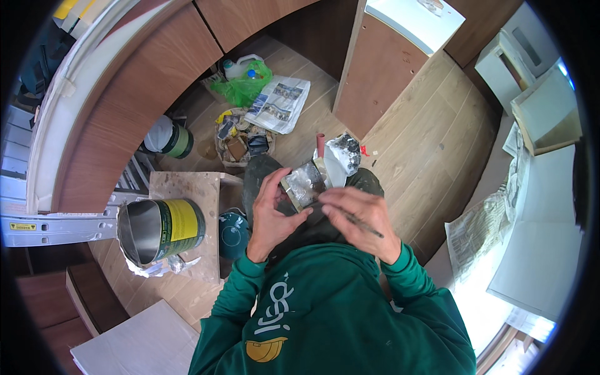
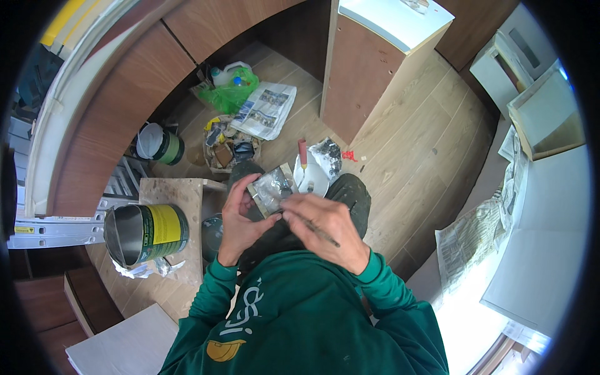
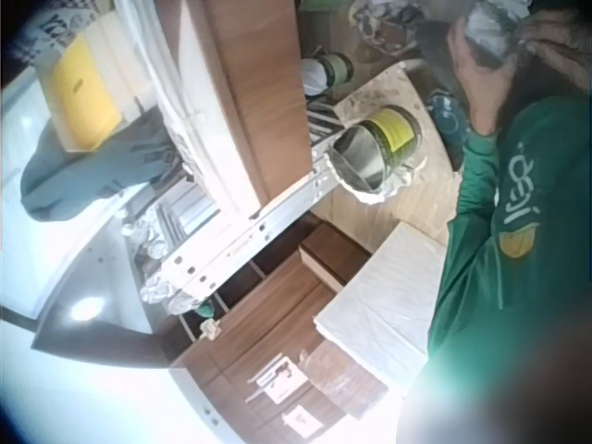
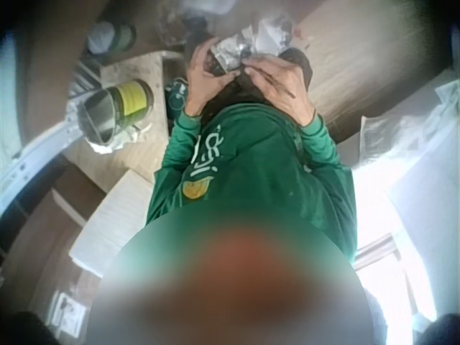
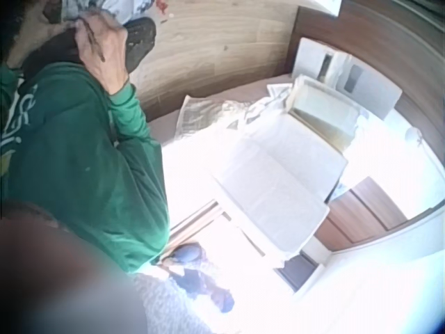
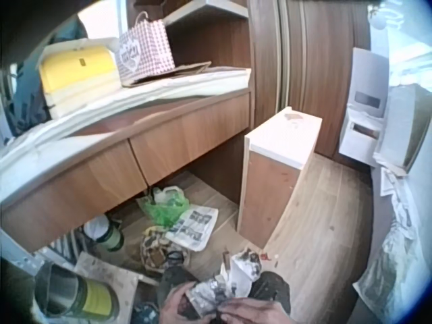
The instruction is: The person sits on the floor and prepares a small amount of white paint in a metal container. They use a putty knife to transfer paint from a larger bucket into the small container, then use a small brush to stir and spread the paint within the container. The person also wipes the rim of the paint bucket with a cloth.
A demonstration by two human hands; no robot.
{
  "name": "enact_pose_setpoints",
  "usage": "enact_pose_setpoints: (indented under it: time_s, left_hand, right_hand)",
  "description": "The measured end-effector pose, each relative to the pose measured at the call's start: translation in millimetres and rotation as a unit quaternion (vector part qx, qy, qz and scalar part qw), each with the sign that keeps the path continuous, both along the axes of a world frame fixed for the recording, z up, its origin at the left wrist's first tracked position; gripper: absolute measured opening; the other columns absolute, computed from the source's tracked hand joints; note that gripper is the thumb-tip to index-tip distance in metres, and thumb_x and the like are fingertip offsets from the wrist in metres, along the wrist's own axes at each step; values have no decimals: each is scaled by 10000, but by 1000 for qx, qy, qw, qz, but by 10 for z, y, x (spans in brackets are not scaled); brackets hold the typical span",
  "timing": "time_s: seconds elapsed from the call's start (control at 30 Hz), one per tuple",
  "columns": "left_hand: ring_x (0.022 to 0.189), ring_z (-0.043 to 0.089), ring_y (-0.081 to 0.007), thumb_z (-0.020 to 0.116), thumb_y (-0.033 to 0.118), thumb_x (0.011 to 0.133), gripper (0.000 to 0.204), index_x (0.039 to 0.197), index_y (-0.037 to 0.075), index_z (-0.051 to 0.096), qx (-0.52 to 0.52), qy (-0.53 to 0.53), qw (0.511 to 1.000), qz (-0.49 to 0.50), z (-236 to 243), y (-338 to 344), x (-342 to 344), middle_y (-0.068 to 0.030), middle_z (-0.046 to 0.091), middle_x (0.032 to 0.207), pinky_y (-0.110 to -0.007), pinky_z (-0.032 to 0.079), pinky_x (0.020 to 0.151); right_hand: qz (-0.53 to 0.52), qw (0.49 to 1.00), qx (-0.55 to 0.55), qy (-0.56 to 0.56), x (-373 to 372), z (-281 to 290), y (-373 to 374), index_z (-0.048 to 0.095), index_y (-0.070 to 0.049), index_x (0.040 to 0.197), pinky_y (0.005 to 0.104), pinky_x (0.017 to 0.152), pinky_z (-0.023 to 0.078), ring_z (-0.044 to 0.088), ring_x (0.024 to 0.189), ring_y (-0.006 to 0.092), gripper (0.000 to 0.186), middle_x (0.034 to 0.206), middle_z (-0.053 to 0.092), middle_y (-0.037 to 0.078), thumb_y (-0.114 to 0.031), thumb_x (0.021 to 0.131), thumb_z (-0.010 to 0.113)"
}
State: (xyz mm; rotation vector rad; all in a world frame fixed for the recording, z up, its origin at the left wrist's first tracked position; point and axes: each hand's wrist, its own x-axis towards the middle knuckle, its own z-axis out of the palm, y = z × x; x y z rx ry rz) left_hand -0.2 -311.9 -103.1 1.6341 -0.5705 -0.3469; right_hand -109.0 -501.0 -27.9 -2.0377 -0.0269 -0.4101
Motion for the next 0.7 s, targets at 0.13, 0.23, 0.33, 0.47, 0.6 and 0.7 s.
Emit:
enact_pose_setpoints:
  time_s: [0.13,0.23,0.33,0.47,0.6,0.7]
  left_hand:
    - [1227,616,-198,875,-104,661,874,1439,3,489,17,0,1000,7,-11,71,21,-85,493,1413,-336,539,1019]
    - [1218,621,-196,872,-105,663,872,1440,5,490,24,-3,1000,10,-41,96,17,-85,495,1412,-336,544,1011]
    - [1219,621,-196,873,-103,665,874,1442,3,487,18,-2,1000,11,-68,117,36,-85,498,1411,-337,545,1012]
    - [1224,620,-197,876,-102,664,879,1444,-4,482,11,23,1000,12,-105,123,50,-89,498,1419,-338,541,1021]
    - [1225,620,-197,874,-102,665,878,1444,-7,480,-20,21,1000,6,-130,91,57,-92,495,1434,-340,542,1021]
    - [1214,626,-197,875,-98,666,874,1443,0,486,6,8,1000,7,-123,94,59,-93,497,1435,-337,548,1008]
  right_hand:
    - [48,998,20,17,22,-8,42,717,36,1077,374,770,576,718,871,335,206,1034,719,179,19,872,714]
    - [-43,999,7,28,50,-28,68,719,36,1072,369,772,579,726,872,336,203,1016,726,172,24,869,711]
    - [70,997,2,22,60,-33,106,721,35,1064,360,751,580,731,851,324,194,996,730,171,19,871,712]
    - [-48,997,28,53,69,-39,104,740,18,1047,349,765,579,741,857,295,175,988,745,154,-5,874,734]
    - [30,998,10,51,106,-68,125,746,12,1042,336,738,581,744,819,269,152,992,751,159,-16,894,726]
    - [10,998,27,47,87,-62,96,728,19,1057,353,729,577,731,825,313,176,985,740,169,-21,886,730]
